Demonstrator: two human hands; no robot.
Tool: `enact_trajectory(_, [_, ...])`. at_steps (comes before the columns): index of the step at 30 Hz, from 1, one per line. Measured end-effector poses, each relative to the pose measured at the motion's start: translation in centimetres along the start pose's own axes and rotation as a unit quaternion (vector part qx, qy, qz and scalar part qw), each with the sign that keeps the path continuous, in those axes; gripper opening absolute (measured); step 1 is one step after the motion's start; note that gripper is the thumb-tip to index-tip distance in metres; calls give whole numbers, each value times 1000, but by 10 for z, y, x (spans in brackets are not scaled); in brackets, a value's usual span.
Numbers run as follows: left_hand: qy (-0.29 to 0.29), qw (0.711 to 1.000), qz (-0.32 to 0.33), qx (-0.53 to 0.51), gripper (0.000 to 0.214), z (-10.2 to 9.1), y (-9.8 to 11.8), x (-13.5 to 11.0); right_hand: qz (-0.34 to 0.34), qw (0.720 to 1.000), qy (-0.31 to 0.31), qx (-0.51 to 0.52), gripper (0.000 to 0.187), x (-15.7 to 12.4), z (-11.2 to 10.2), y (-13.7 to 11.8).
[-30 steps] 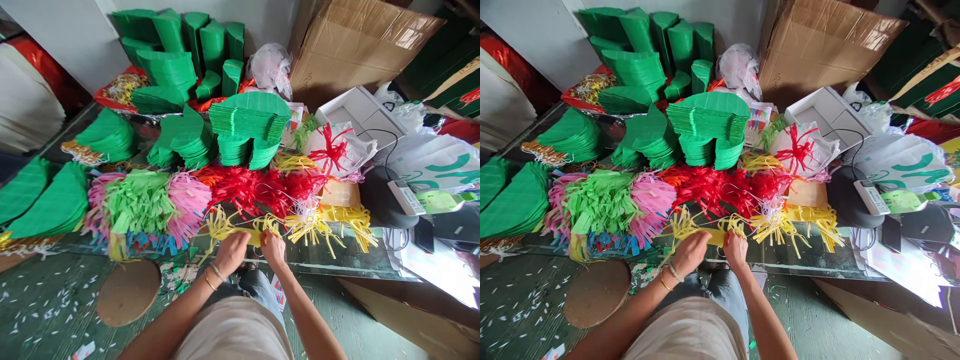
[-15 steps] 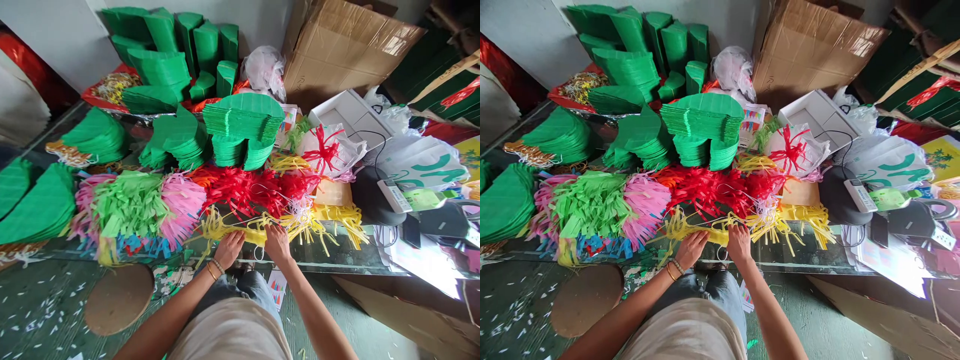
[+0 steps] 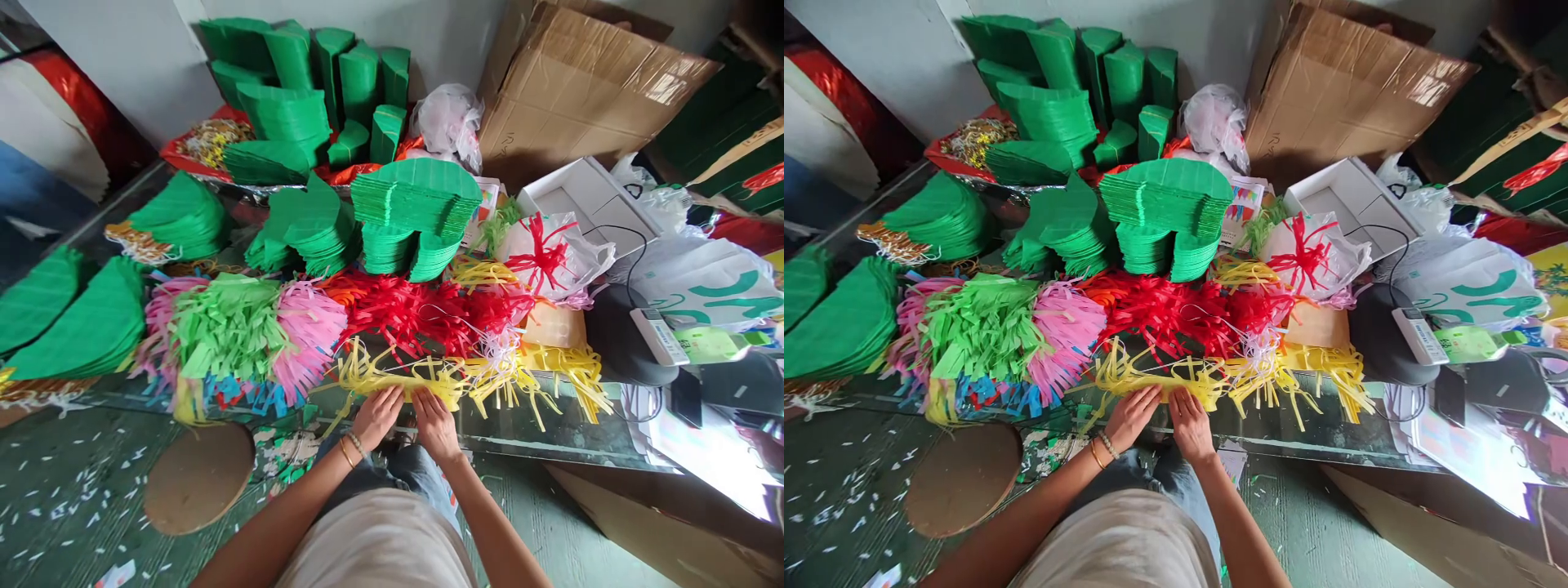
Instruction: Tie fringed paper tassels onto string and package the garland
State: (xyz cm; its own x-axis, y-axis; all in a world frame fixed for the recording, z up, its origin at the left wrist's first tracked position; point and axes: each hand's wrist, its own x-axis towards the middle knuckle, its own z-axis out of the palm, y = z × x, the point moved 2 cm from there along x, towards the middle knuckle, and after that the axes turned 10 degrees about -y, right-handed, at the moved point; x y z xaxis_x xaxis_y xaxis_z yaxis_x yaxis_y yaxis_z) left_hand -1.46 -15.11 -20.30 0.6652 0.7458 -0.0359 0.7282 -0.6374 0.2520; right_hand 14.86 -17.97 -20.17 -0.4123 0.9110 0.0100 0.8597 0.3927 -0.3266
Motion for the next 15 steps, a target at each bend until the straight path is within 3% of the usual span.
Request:
enact_trajectory(7, [37,996,-84,-11,20,-25,-19,5,99,994,23,39,22,7,-13,29])
enact_trajectory(15, [76,982,-173,9,17,-33,-31,18,188,981,-4,40,24,33,-14,39])
